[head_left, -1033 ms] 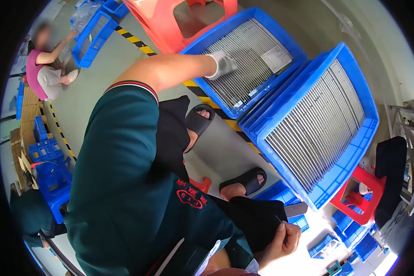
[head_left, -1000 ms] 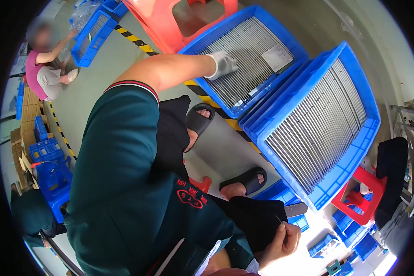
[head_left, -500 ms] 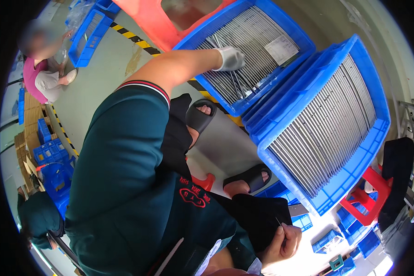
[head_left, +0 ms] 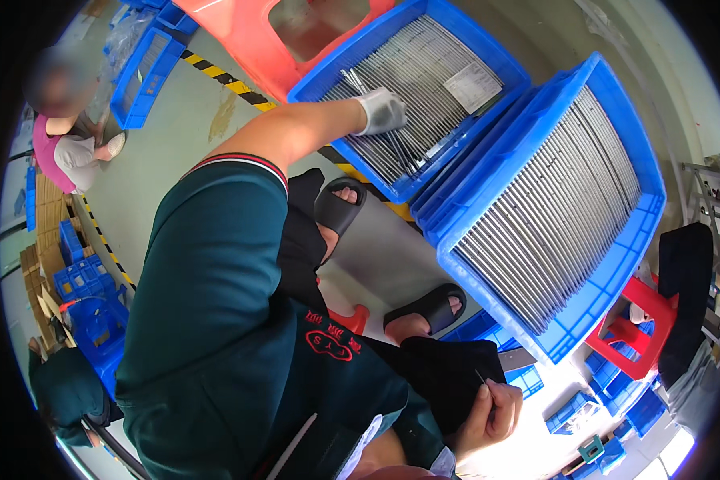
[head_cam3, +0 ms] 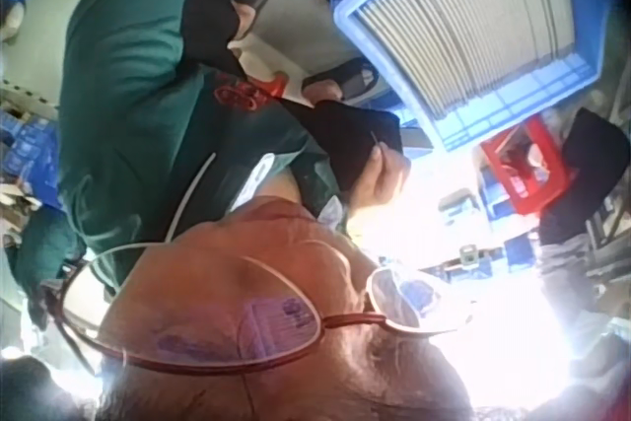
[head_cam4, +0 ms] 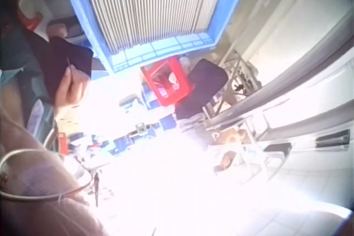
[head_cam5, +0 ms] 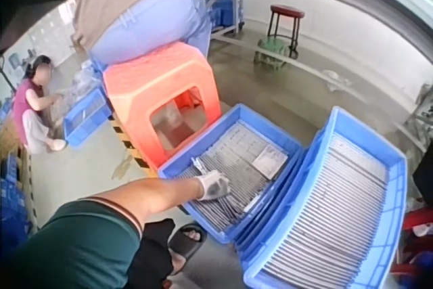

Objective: The person sorts and organizes small metal tubes from a blue bin into bundles by hand.

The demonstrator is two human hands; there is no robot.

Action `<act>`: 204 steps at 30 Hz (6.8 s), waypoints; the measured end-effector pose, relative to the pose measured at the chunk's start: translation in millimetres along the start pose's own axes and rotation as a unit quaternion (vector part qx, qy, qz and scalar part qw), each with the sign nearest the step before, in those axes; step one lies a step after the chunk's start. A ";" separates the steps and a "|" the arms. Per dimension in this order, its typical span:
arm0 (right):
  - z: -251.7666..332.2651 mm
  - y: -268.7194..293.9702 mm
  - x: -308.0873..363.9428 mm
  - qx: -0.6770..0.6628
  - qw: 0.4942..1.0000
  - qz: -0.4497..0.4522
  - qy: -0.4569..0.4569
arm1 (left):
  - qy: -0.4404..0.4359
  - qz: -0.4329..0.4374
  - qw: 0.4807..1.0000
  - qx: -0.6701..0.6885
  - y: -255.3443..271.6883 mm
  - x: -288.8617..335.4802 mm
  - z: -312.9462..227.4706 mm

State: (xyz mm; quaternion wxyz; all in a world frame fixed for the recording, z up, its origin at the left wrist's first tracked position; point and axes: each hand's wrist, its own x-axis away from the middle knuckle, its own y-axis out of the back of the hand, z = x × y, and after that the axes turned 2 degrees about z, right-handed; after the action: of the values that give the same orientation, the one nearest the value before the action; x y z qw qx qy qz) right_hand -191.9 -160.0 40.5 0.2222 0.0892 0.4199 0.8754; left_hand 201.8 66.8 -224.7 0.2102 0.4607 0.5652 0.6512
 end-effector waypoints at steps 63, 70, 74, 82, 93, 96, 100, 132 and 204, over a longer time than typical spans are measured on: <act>44.1 -40.9 -55.2 -0.445 0.799 0.395 0.089 | -0.091 0.284 0.332 0.895 126.1 240.6 -286.1; 53.1 -37.1 -59.3 -0.462 0.854 0.239 0.033 | -0.079 0.265 0.344 0.898 137.5 233.5 -279.9; 41.5 -41.4 -69.4 -0.408 0.896 0.171 0.042 | -0.090 0.257 0.336 0.902 139.2 224.0 -275.8; 46.7 -24.9 -96.5 -0.415 0.903 0.096 0.050 | -0.089 0.243 0.370 0.892 170.8 187.0 -269.0; 33.4 -16.7 -113.5 -0.398 0.916 0.055 -0.013 | -0.095 0.270 0.389 0.876 188.2 165.5 -263.8; 31.4 -22.4 -115.6 -0.366 0.929 0.057 -0.018 | -0.096 0.260 0.391 0.877 178.1 158.9 -260.6; 29.7 -28.4 -118.0 -0.357 0.931 0.070 -0.017 | -0.099 0.305 0.310 0.895 170.6 157.3 -257.1; 3.3 -31.9 -134.2 -0.385 0.915 0.055 -0.106 | -0.050 0.341 0.293 0.892 164.0 130.2 -258.3; 2.7 -43.7 -136.8 -0.358 0.929 0.014 -0.095 | -0.035 0.284 0.294 0.912 153.5 126.1 -254.2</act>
State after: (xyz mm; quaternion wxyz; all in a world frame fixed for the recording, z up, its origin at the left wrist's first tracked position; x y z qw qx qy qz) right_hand -56.1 -197.6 12.5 0.2659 0.0923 0.0545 0.9580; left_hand -34.6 -12.7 -20.2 -0.5237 0.5102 0.6219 -0.2803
